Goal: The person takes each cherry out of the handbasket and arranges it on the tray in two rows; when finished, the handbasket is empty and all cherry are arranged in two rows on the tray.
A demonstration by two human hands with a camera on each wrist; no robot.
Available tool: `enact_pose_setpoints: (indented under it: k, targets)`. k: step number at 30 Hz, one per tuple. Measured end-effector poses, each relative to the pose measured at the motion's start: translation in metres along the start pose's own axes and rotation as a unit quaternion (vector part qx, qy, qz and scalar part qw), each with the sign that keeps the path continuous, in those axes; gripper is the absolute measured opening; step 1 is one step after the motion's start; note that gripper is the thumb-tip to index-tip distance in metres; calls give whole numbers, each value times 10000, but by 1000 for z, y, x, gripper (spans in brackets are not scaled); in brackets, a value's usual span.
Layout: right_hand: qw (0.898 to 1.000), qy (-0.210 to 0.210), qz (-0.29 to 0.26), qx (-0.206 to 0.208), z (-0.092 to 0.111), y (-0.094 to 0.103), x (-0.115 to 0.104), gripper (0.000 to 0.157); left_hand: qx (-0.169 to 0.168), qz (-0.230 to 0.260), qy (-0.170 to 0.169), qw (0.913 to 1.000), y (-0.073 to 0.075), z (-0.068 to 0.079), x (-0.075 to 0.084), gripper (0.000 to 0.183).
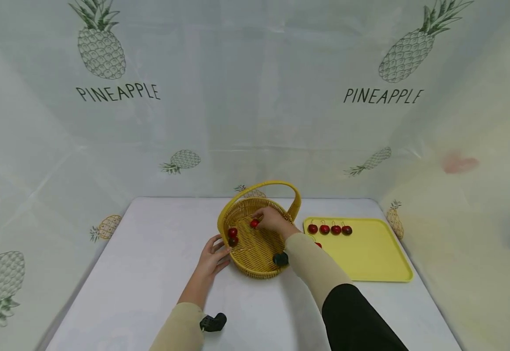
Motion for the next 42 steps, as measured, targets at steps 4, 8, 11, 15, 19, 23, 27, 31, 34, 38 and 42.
enact_pose_setpoints:
  k: [4,8,11,15,19,23,27,31,34,38,42]
  targets:
    - [10000,-13,37,7,1,-2,2,41,16,-1,11,10000,-3,1,-1,65]
    - [10000,-1,-9,50,-1,-6,6,41,18,-49,9,10000,-5,2,-2,64]
    - [9999,-20,-26,96,-5,-8,11,39,20,-64,5,10000,-6,1,-3,65]
    - [9999,-18,-58,113,-11,-12,16,38,46,-101,5,9999,-7,2,-3,65]
    - [9998,-28,-143,132,-14,-14,18,39,50,-130,20,9999,-8,4,-3,66]
    - [9998,-52,-160,141,-15,-15,20,36,40,-130,17,9999,-9,4,-2,66]
    - [9997,-78,-174,143,-13,-14,21,34,47,-158,4,9999,-9,4,-1,65]
    - [9999,-30,-62,84,-9,-12,19,32,47,-139,5,9999,-10,4,0,65]
    - [10000,29,54,78,-9,-10,18,32,46,-104,6,9999,-9,4,0,65]
    - [9998,114,152,31,-9,-7,16,31,68,-57,20,10000,-5,1,-1,66]
    - [9997,182,32,-135,-9,-4,14,31,32,-18,29,10000,0,-1,-1,66]
Point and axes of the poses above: each hand's wrist, its own z-axis away from the middle knuckle, its own y-axis out of the back of the hand, x = y × z, the point moved 1 cm from there along -z, towards the middle knuckle, and after that the axes turned 3 degrees about z, right-handed, at the moved point
